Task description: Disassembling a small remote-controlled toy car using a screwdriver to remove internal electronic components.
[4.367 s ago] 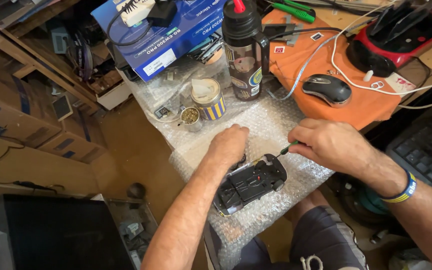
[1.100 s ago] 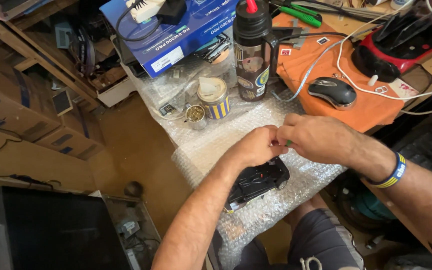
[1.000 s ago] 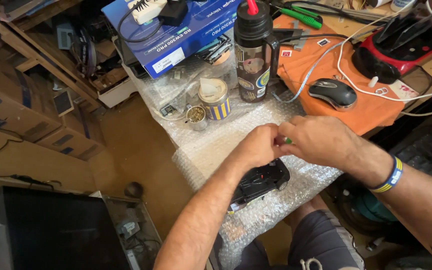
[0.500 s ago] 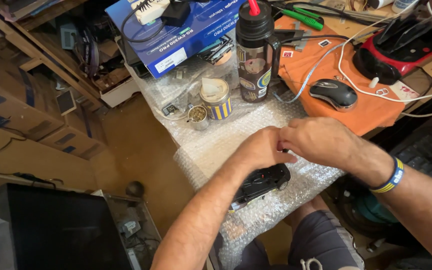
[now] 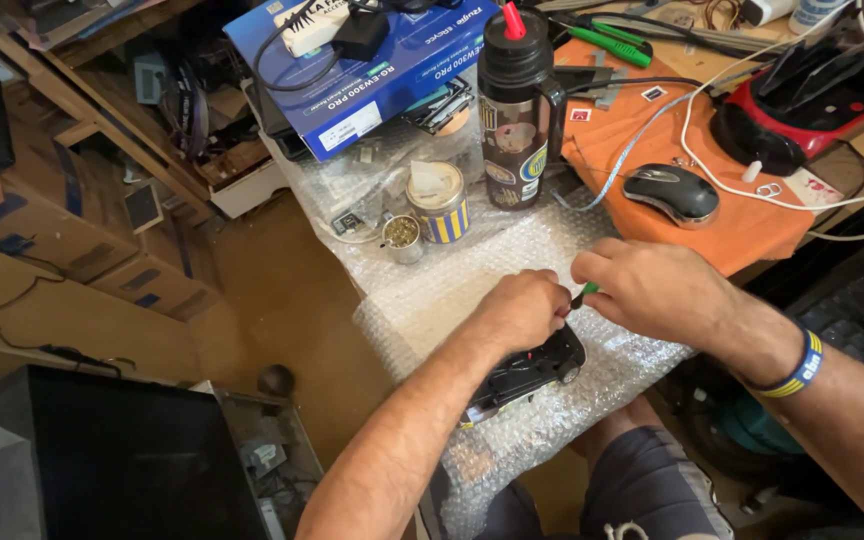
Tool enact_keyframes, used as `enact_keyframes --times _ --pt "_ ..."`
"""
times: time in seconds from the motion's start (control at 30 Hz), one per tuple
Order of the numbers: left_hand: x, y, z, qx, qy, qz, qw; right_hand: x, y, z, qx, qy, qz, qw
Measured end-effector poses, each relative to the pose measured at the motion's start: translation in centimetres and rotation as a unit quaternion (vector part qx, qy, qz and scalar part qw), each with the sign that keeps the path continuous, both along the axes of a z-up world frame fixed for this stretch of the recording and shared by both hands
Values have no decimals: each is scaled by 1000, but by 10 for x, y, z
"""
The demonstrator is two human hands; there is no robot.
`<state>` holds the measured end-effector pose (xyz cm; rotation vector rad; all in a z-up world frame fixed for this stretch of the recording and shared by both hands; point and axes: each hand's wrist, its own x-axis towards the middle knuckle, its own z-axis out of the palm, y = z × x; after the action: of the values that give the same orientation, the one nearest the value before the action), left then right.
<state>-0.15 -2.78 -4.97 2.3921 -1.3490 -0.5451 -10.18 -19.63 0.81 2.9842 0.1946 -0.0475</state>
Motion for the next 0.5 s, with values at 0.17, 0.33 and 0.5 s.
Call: enact_keyframes --times 0.17,0.33,0.5 --pt "-1 -5 -8 -3 -72 -33 997 -10 -3 -3 18 -37 -13 999" --pt "-10 -4 -3 -8 -114 -36 993 -14 -10 -13 93 -43 21 995" --pt "-14 -6 0 -7 -88 -4 996 -19 -15 -16 7 -74 -14 997"
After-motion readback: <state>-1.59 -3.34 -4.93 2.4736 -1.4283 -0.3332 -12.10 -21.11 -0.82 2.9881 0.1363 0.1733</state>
